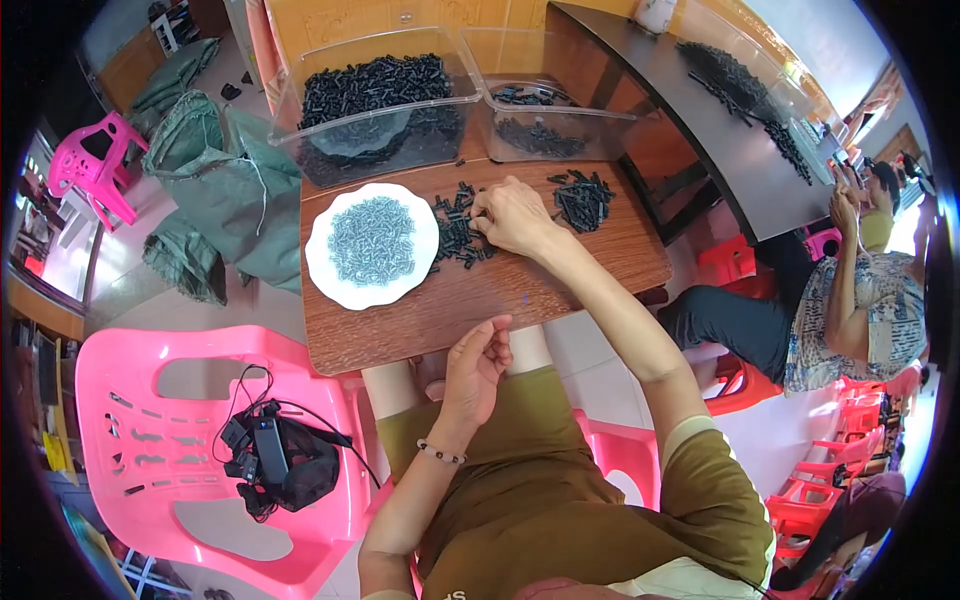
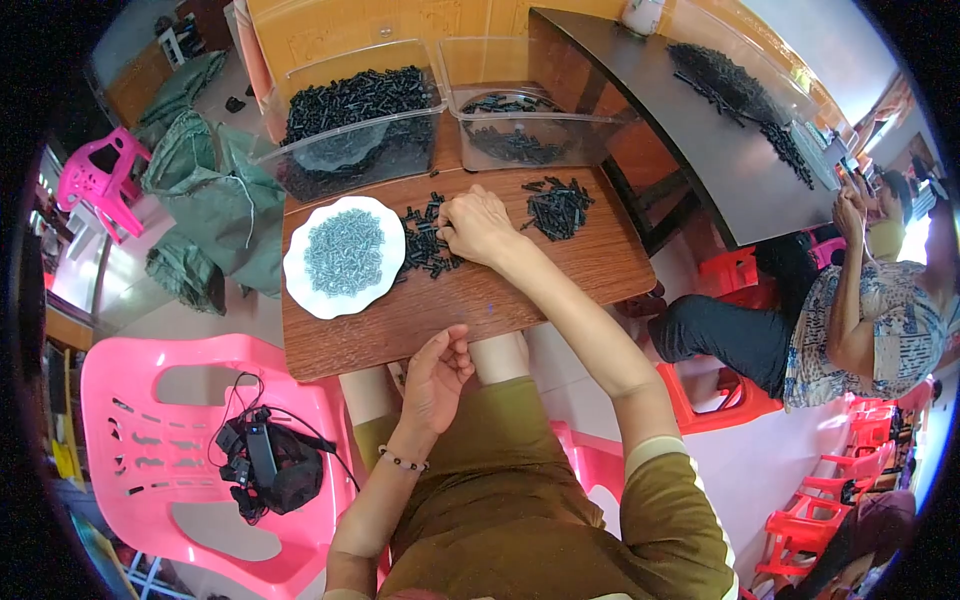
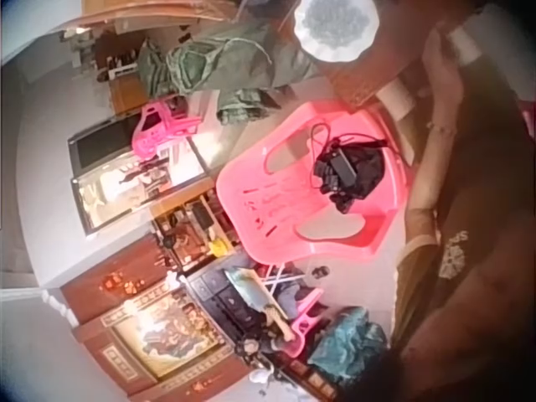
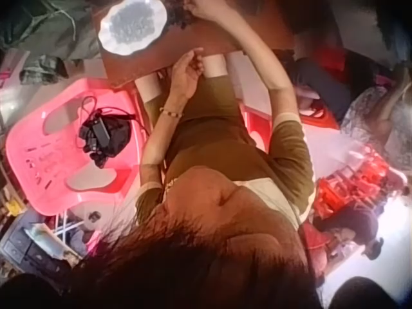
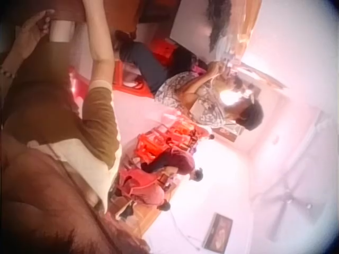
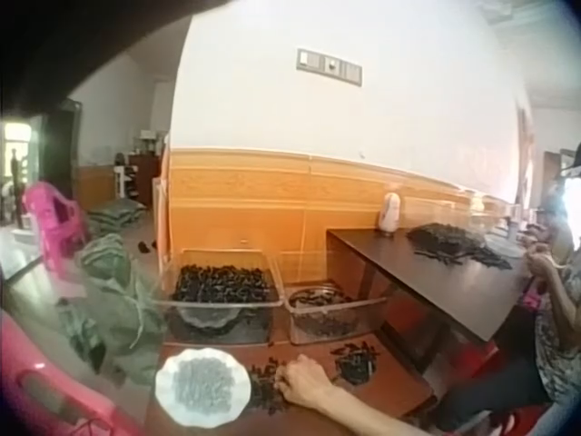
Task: The person assembles small plastic and metal components by hand, picking metal pieces from a plate and fitting them into plastic parts on the table.
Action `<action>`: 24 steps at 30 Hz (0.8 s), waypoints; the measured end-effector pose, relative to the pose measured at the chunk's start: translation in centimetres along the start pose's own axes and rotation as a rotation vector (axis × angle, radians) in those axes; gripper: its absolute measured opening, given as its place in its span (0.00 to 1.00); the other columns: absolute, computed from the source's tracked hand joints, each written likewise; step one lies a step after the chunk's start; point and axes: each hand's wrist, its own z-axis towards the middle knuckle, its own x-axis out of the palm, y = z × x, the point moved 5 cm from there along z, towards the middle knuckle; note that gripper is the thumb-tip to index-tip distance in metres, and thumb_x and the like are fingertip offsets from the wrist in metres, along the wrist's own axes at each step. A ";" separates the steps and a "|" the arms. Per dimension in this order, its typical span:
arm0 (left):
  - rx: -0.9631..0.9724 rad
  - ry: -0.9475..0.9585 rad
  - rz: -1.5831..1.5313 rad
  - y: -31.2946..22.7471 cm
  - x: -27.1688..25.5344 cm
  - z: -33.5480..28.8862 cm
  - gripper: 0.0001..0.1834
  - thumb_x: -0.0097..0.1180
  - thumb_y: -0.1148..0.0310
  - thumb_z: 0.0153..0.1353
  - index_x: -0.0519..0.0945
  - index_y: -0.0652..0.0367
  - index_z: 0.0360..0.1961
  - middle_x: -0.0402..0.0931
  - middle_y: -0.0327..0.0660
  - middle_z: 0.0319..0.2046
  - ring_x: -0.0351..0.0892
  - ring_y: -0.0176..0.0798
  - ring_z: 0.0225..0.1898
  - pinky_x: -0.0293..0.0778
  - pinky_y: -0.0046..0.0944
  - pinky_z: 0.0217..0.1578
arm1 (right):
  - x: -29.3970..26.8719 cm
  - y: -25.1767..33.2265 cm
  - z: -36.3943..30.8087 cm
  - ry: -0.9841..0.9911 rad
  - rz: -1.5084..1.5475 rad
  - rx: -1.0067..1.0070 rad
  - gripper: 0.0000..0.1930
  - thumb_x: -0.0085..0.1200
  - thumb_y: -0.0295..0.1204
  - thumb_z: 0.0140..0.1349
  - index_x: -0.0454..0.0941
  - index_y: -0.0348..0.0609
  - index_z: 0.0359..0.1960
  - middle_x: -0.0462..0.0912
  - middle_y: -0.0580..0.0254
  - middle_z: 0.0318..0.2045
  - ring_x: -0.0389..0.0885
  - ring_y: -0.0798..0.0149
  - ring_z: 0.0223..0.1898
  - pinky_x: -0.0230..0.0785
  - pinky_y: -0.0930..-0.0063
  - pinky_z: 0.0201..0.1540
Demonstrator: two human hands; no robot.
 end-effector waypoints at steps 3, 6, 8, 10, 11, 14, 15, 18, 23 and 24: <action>0.005 -0.001 0.003 -0.1 -0.1 0.0 0.14 0.51 0.64 0.65 0.79 0.63 0.44 0.74 0.31 0.30 0.69 0.26 0.30 0.67 0.26 0.33 | 0.5 0.0 0.1 -0.004 -0.026 0.026 0.06 0.60 0.29 0.48 0.82 0.41 0.27 0.82 0.50 0.27 0.76 0.46 0.39 0.67 0.56 0.47; 0.006 0.000 0.006 -0.1 -0.2 0.1 0.14 0.51 0.64 0.65 0.79 0.63 0.44 0.74 0.31 0.30 0.69 0.25 0.31 0.68 0.26 0.33 | 1.2 -0.2 0.4 0.039 -0.044 0.021 0.06 0.59 0.29 0.48 0.82 0.41 0.27 0.82 0.50 0.27 0.77 0.46 0.39 0.68 0.55 0.46; 0.003 0.004 0.008 0.0 0.0 0.0 0.14 0.51 0.64 0.65 0.79 0.63 0.44 0.74 0.31 0.30 0.69 0.25 0.31 0.68 0.26 0.33 | 1.2 -0.3 0.5 0.036 -0.056 0.017 0.06 0.58 0.29 0.48 0.82 0.41 0.26 0.82 0.49 0.27 0.77 0.45 0.39 0.68 0.54 0.46; -0.001 -0.003 0.006 0.0 0.1 0.0 0.14 0.51 0.64 0.65 0.79 0.63 0.45 0.73 0.31 0.30 0.69 0.25 0.31 0.68 0.26 0.33 | 1.1 -0.2 0.4 0.034 -0.064 0.008 0.06 0.58 0.28 0.49 0.82 0.40 0.26 0.82 0.49 0.27 0.77 0.44 0.40 0.69 0.54 0.45; -0.002 -0.003 0.006 0.0 0.1 0.0 0.14 0.51 0.64 0.65 0.79 0.63 0.45 0.73 0.31 0.30 0.69 0.25 0.31 0.68 0.26 0.33 | 0.5 -0.4 0.0 -0.025 0.021 -0.008 0.06 0.58 0.30 0.50 0.82 0.40 0.27 0.82 0.50 0.25 0.78 0.49 0.33 0.69 0.57 0.43; 0.015 0.018 -0.011 -0.4 -0.1 0.0 0.14 0.51 0.64 0.65 0.79 0.63 0.45 0.75 0.31 0.30 0.70 0.25 0.30 0.69 0.26 0.33 | -1.3 0.3 -0.7 0.021 0.324 0.074 0.09 0.59 0.32 0.54 0.81 0.38 0.28 0.81 0.56 0.23 0.77 0.62 0.26 0.69 0.67 0.38; 0.023 0.020 -0.013 -0.6 -0.1 0.0 0.15 0.51 0.63 0.66 0.78 0.63 0.46 0.76 0.32 0.31 0.71 0.26 0.30 0.70 0.27 0.33 | -1.4 0.0 -1.3 0.118 0.529 0.184 0.10 0.59 0.33 0.56 0.80 0.37 0.29 0.81 0.61 0.22 0.76 0.70 0.27 0.68 0.74 0.36; 0.037 -0.007 -0.024 -1.3 0.1 -0.1 0.16 0.50 0.62 0.66 0.77 0.63 0.47 0.78 0.35 0.33 0.74 0.27 0.31 0.72 0.28 0.34 | -1.3 1.1 -3.8 0.170 0.897 0.180 0.10 0.59 0.33 0.59 0.80 0.37 0.31 0.80 0.70 0.26 0.73 0.80 0.30 0.66 0.82 0.35; -0.007 -0.048 -0.056 -2.1 0.3 -0.2 0.18 0.48 0.58 0.68 0.76 0.63 0.47 0.80 0.40 0.34 0.77 0.29 0.31 0.76 0.29 0.33 | -3.0 4.4 -7.8 0.204 1.133 0.065 0.06 0.61 0.28 0.58 0.79 0.39 0.32 0.79 0.69 0.30 0.73 0.75 0.34 0.66 0.78 0.40; -0.028 -0.013 -0.088 -2.1 0.4 -0.2 0.18 0.48 0.58 0.68 0.77 0.62 0.46 0.81 0.40 0.34 0.78 0.30 0.31 0.77 0.29 0.32 | -3.5 4.8 -8.1 0.170 1.033 -0.058 0.05 0.61 0.28 0.57 0.80 0.39 0.31 0.79 0.69 0.29 0.73 0.72 0.35 0.65 0.76 0.41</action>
